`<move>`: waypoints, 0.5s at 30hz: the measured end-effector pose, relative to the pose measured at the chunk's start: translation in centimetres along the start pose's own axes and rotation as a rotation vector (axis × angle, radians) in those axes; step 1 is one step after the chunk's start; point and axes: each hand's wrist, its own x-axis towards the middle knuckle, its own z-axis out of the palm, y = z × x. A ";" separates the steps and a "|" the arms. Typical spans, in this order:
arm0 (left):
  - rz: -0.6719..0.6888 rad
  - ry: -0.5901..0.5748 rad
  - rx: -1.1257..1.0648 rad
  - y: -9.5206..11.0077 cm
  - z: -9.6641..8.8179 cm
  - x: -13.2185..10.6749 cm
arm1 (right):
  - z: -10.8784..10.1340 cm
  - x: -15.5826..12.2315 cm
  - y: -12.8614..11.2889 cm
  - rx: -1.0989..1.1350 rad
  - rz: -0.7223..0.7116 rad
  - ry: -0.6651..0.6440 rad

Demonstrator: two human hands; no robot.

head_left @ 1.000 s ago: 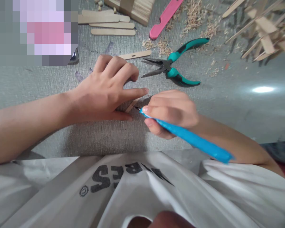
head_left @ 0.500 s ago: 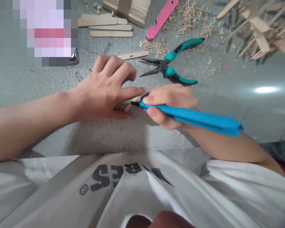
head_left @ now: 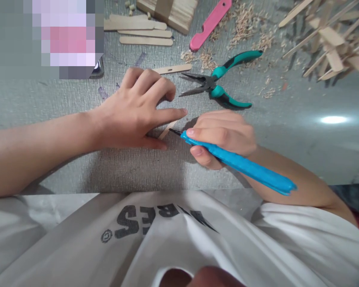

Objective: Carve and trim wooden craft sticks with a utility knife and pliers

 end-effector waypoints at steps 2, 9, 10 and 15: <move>-0.002 0.009 -0.040 -0.1 0.1 0.0 | -0.1 0.0 0.0 -0.013 0.028 -0.030; -0.011 0.029 0.005 0.1 0.1 0.1 | 0.2 0.0 0.2 -0.011 -0.005 -0.013; -0.011 0.023 0.022 0.2 0.0 0.1 | 0.3 0.1 0.3 -0.004 -0.011 -0.013; -0.006 0.015 0.049 0.2 -0.1 0.1 | 0.1 0.2 -0.1 0.002 0.018 -0.028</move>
